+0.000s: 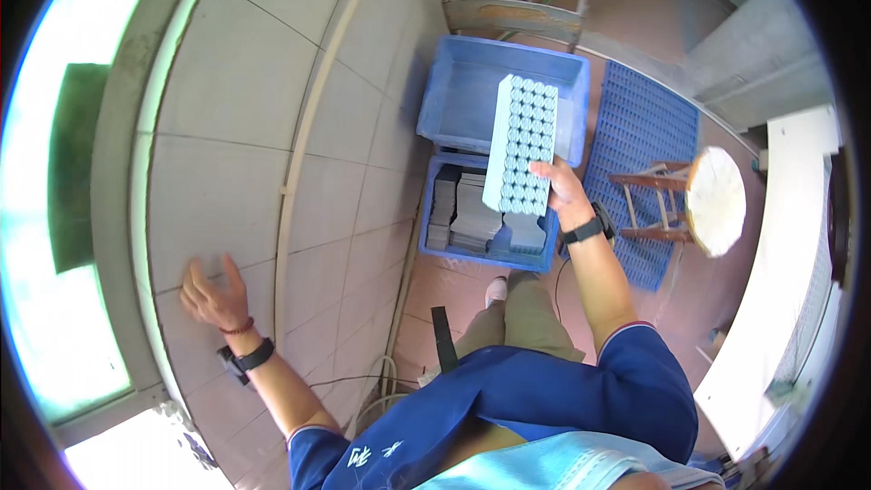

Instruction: The recorder is organizing and stacking metal plates into containers and onto a machine.

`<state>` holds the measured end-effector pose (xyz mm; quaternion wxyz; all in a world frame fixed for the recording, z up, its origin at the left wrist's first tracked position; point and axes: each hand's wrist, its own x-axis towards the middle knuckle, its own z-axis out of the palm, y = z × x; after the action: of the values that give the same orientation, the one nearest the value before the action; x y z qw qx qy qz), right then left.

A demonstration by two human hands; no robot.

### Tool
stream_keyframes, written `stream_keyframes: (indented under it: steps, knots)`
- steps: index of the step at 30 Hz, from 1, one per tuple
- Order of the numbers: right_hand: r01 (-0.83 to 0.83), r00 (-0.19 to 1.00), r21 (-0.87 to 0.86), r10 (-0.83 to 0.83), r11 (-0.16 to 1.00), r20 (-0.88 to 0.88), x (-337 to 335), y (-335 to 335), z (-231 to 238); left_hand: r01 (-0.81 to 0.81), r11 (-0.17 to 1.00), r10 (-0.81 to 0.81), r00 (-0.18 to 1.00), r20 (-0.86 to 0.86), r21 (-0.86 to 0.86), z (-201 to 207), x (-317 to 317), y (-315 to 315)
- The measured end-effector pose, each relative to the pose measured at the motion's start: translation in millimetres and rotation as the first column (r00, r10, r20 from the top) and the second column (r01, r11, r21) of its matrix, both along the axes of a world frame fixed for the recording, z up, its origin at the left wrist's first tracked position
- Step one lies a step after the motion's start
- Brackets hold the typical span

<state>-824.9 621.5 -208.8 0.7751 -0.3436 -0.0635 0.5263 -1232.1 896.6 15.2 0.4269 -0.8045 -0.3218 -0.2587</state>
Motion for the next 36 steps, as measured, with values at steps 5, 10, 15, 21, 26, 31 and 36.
stream_keyframes:
  steps: [5, 10, 15, 21, 26, 31, 36]
  knots:
    - [0.026, 1.0, -0.153, -0.025, 0.988, 0.004, -63, -124, 69, 0.502, 0.737, 0.017, 0.656, 0.754, -0.453, -36, 81, -100]
    - [0.069, 0.997, -0.217, -0.061, 0.974, 0.044, -128, -224, 95, 0.7, -0.714, 0.582, 0.613, 0.534, -0.025, -114, 164, -256]
    - [0.107, 0.986, -0.312, -0.061, 0.944, 0.154, -166, -290, 119, 0.259, -0.91, 0.387, 0.81, 0.44, 0.323, -113, 222, -372]
    - [0.338, 0.927, -0.272, -0.269, 0.901, 0.261, -174, -452, 145, 0.135, -0.945, 0.24, 0.904, 0.354, 0.296, -103, 267, -536]
    - [0.604, 0.764, 0.223, -0.635, 0.766, 0.112, -187, -623, 162, 0.02, -0.888, 0.21, 0.907, 0.366, 0.46, -29, 313, -698]
    - [0.861, 0.353, 0.323, -0.919, 0.393, 0.177, -209, -727, 214, -0.001, -0.882, 0.236, 0.865, 0.444, 0.471, 5, 360, -874]
    - [0.965, -0.038, 0.26, -0.965, 0.032, 0.259, -184, -839, 259, -0.078, -0.872, 0.162, 0.885, 0.436, 0.483, 31, 388, -1038]
